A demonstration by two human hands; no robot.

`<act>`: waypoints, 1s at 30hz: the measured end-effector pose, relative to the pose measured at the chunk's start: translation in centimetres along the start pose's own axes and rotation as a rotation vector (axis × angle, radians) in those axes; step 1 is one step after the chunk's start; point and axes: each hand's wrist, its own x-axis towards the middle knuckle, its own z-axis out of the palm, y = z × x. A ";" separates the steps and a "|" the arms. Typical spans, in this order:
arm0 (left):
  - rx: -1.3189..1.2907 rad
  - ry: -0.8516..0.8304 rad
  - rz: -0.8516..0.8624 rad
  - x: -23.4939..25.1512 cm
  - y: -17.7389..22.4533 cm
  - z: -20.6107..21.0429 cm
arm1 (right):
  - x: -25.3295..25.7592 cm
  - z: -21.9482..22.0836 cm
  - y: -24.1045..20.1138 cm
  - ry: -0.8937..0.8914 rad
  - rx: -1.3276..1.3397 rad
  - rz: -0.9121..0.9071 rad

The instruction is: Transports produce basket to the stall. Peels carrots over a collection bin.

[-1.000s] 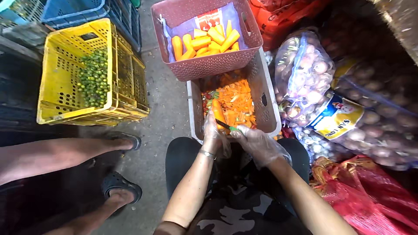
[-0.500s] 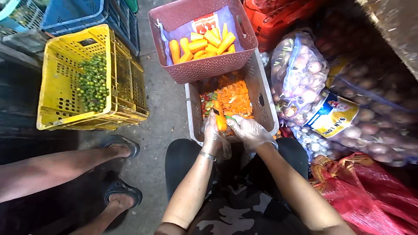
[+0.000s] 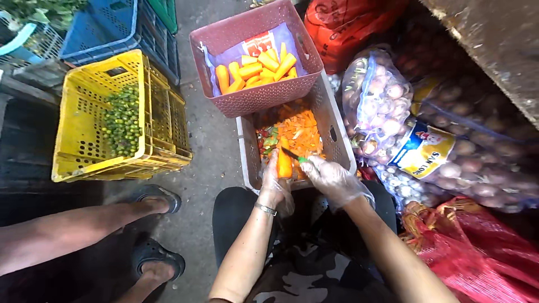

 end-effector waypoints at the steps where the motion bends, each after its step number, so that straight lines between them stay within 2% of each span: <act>1: 0.016 0.015 0.006 -0.1 0.0 0.0 | -0.6 0.0 -0.6 -0.027 -0.047 -0.002; 5: 0.174 0.008 0.095 -0.3 -0.4 0.0 | 0.1 -0.1 -1.1 0.008 -0.172 0.055; 9: 0.262 -0.071 0.140 -0.3 -0.9 -0.6 | 3.3 -1.2 0.6 -0.002 -0.063 0.187; 12: 0.235 -0.075 0.128 -0.2 -0.5 -0.2 | 3.5 -1.4 1.2 0.040 0.047 0.156; 16: 0.268 0.016 0.132 -0.2 -0.3 -0.1 | 0.9 -0.2 -0.3 -0.027 -0.029 0.053; 18: 0.299 0.025 0.130 -0.4 -0.4 0.0 | 0.3 0.2 -0.9 -0.070 -0.103 0.080; 21: 0.293 -0.020 0.097 -0.3 -0.9 0.0 | 1.5 -0.1 -0.9 -0.044 -0.125 0.138; 26: 0.232 -0.112 0.085 -0.8 -0.8 -0.2 | 4.0 -0.5 1.5 0.075 0.168 0.161; 30: 0.087 -0.218 0.028 -0.3 -0.3 -0.8 | 3.1 0.2 1.9 0.098 0.343 0.090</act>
